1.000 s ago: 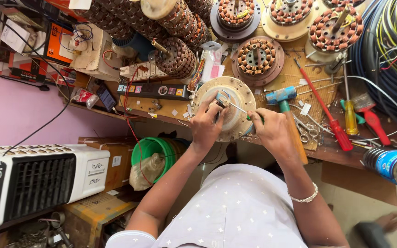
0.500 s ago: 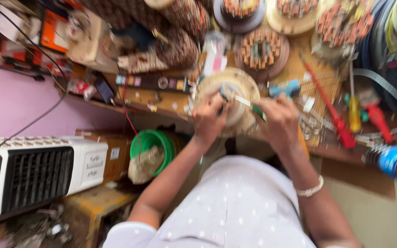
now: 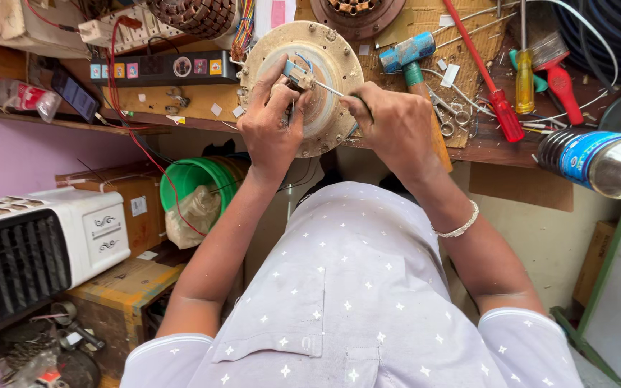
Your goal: The person uses a screwdriver to adjust and manipulate wires on a circular electrical component, likely a motor stator. They repeatedly probe and reposition the wires around the central hub while holding the component steady.
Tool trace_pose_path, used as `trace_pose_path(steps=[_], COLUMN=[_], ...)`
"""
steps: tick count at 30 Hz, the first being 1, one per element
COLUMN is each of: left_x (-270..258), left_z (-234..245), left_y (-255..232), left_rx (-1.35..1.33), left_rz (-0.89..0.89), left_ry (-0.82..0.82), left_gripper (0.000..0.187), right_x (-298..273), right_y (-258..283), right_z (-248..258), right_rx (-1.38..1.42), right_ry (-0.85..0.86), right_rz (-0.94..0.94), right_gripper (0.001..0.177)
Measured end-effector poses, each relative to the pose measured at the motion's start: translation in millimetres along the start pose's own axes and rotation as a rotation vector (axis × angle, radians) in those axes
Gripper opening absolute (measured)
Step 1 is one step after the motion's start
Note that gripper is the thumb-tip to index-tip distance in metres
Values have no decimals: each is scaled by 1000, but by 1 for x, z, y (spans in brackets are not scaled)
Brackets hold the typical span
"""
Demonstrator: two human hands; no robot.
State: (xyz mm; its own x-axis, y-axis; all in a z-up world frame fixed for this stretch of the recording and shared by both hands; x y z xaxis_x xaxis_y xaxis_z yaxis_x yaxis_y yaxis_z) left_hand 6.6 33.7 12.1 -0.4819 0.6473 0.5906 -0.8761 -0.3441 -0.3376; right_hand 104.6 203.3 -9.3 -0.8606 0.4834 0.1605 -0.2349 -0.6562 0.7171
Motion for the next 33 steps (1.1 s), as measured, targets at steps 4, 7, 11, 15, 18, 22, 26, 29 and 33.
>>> trace_pose_path(steps=[4, 7, 11, 15, 18, 22, 26, 29, 33], left_x=[-6, -2, -4, -1, -3, -6, -6, -9, -18], left_z=[-3, 0, 0, -1, -2, 0, 0, -4, -13], left_y=[7, 5, 0, 4, 7, 9, 8, 5, 7], left_rx=[-38, -43, -56, -41, -15, -34, 6, 65, 135], left_rz=[116, 15, -2, -10, -31, -52, -16, -74, -31], left_ry=[90, 55, 32, 34, 44, 50, 131, 89, 134], left_gripper=[21, 17, 16, 19, 22, 20, 21, 21, 24], right_x=[9, 22, 26, 23, 12, 13, 17, 16, 13], right_y=[-15, -25, -28, -14, 2, 9, 16, 17, 19], right_z=[-4, -8, -18, -11, 2, 12, 22, 21, 22], right_rx=[115, 404, 607, 405, -6, -331, -40, 150, 291], right_ry=[135, 425, 841, 638, 173, 134, 267, 369, 230], right_rz=[-7, -31, -273, -179, 134, 273, 173, -97, -175], right_gripper=[28, 26, 33, 32, 32, 34, 34, 33, 46])
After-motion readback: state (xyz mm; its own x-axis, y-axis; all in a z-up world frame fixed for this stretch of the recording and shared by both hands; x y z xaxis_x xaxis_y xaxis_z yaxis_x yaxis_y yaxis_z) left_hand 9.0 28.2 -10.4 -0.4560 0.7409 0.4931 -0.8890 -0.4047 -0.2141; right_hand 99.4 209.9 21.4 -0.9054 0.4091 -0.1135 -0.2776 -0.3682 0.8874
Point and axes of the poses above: each hand's wrist, its own x-axis towards the middle knuckle, its own z-axis out of the back of the hand, y = z × x, the point moved 3 cm from there along x, towards the middle knuckle, and after that the axes turned 13 degrees about -z, right-handed, at the moved point
